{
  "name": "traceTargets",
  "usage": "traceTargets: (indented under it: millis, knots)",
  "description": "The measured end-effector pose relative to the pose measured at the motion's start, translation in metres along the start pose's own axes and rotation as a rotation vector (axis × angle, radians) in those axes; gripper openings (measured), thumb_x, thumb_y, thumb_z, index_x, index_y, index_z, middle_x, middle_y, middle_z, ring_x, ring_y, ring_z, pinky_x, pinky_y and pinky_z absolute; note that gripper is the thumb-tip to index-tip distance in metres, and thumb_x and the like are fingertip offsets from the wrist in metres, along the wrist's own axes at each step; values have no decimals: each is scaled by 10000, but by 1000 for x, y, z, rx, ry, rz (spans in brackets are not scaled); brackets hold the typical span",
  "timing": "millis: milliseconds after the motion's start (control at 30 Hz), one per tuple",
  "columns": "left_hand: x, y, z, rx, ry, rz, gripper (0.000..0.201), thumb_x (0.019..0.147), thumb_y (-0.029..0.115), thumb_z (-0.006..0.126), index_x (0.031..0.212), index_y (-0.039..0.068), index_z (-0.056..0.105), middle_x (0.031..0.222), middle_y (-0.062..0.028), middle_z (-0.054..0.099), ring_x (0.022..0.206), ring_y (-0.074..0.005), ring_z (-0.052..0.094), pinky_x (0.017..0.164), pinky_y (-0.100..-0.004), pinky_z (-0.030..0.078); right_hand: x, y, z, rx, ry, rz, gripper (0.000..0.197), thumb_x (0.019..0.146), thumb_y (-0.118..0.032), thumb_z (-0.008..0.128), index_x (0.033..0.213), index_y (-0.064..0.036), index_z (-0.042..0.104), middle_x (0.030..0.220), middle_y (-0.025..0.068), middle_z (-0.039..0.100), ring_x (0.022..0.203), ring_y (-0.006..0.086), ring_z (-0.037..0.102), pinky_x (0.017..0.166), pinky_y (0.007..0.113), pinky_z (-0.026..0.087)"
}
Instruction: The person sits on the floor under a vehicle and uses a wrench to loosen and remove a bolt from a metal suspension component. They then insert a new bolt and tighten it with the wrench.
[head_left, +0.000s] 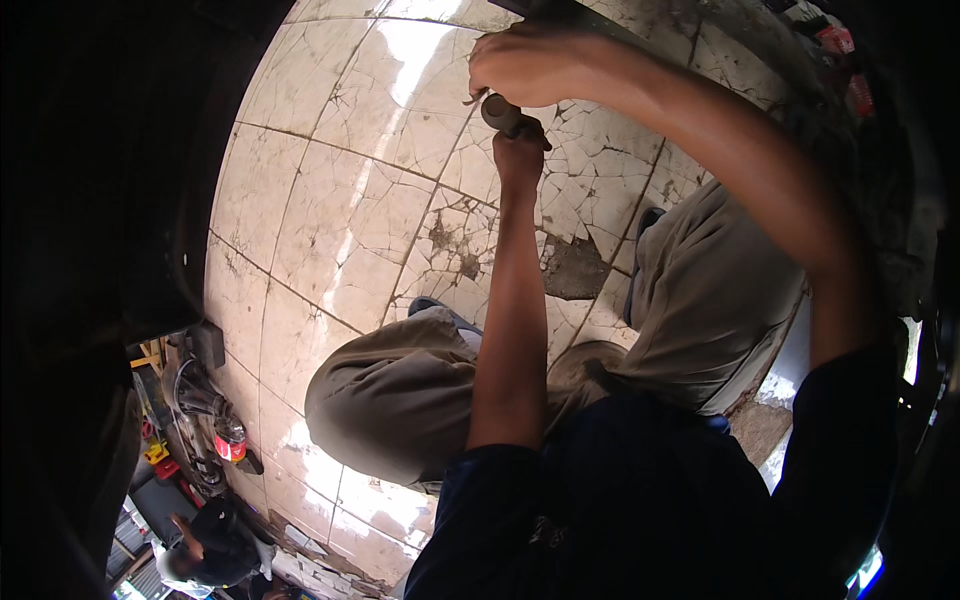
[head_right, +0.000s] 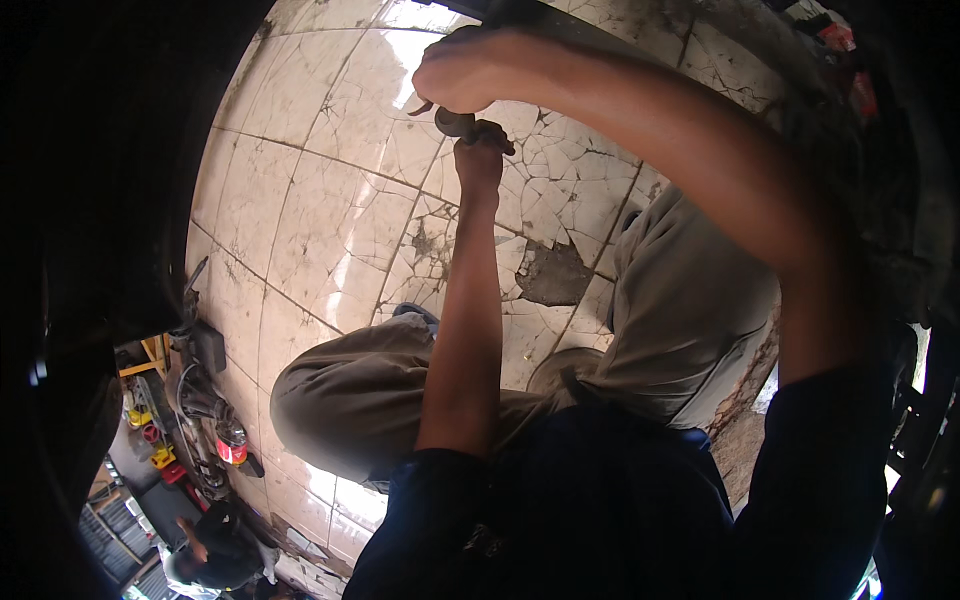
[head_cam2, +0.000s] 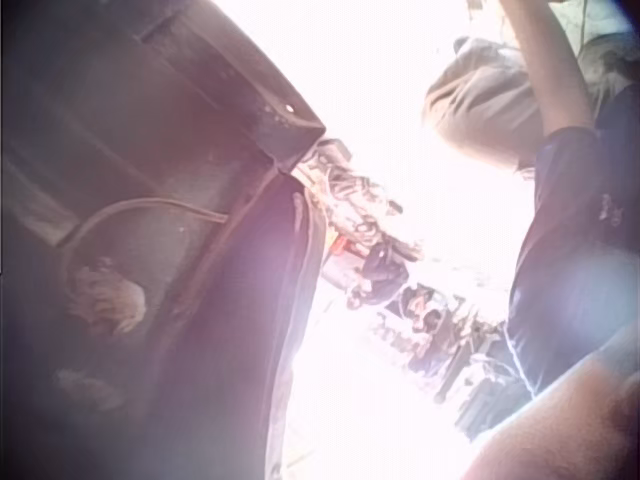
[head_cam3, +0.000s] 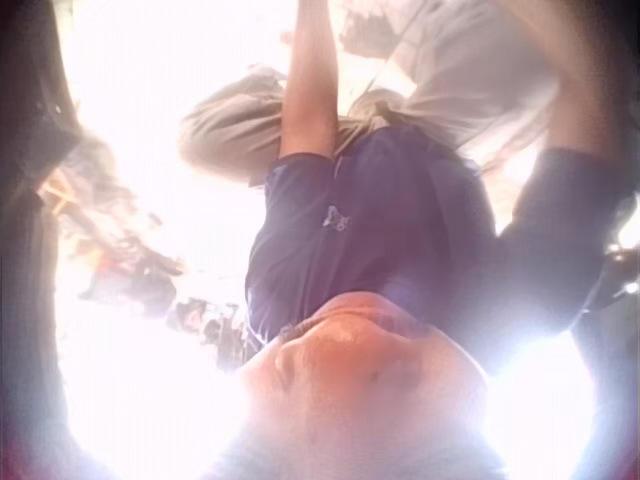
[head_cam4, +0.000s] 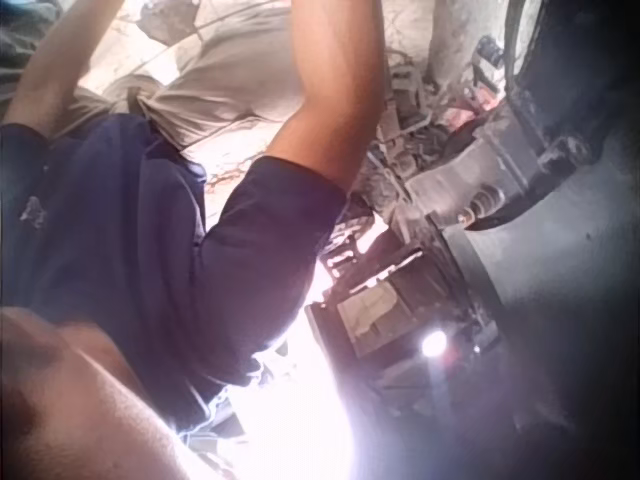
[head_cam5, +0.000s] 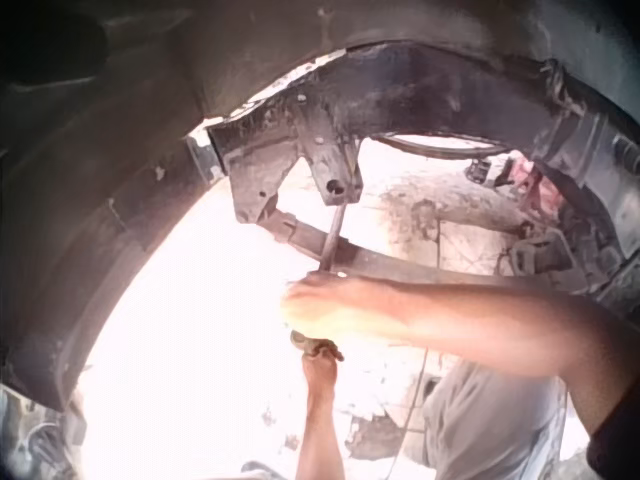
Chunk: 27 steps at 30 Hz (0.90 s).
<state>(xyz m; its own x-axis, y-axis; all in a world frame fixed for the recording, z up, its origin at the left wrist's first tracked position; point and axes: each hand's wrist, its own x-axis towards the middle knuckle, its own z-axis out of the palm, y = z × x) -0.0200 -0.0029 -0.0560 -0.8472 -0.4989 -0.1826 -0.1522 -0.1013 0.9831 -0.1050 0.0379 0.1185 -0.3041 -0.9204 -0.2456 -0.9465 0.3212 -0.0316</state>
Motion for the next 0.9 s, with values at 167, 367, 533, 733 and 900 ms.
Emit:
traceTargets:
  millis: [167, 367, 533, 733, 900]
  knots:
    - [0, -4, 2, -94, 18, -22, 185, 825, 108, 486, 720, 16, 607, 635, -74, 618, 610, -168, 595, 614, -317, 457, 3, 2, 3, -35, -12, -10, 390, 771, 84, 516, 1098, -29, 695, 1158, 111, 656, 1139, 263, 595, 932, 360, 509]
    - [1, -3, 4, -37, 36, -18, 191, 827, 125, 501, 729, 12, 620, 626, -71, 632, 607, -169, 602, 605, -317, 456, 0, 12, 15, 56, 124, -75, 386, 784, 77, 511, 1114, -30, 679, 1176, 95, 648, 1156, 263, 583, 956, 361, 498]
    - [-1, -3, -1, -55, 40, -15, 190, 827, 116, 482, 738, 14, 614, 631, -79, 623, 610, -175, 601, 614, -318, 460, 1, -5, -2, -2, -56, 6, 399, 792, 80, 500, 1138, -27, 668, 1183, 111, 647, 1183, 265, 566, 980, 363, 484]
    - [-3, 4, 4, -41, 18, -20, 206, 820, 67, 422, 753, 12, 609, 657, -86, 622, 638, -181, 613, 639, -319, 465, 6, 14, 13, 52, 33, 48, 452, 786, 103, 466, 1172, -30, 659, 1204, 130, 641, 1199, 277, 555, 1003, 366, 465]
    - [-3, 3, 1, 12, 13, -16, 202, 798, 44, 406, 754, 8, 599, 659, -83, 611, 628, -177, 605, 642, -325, 472, 1, 5, 5, 244, -102, -78, 463, 781, 108, 501, 1190, -44, 656, 1248, 123, 627, 1239, 285, 530, 1044, 364, 436]
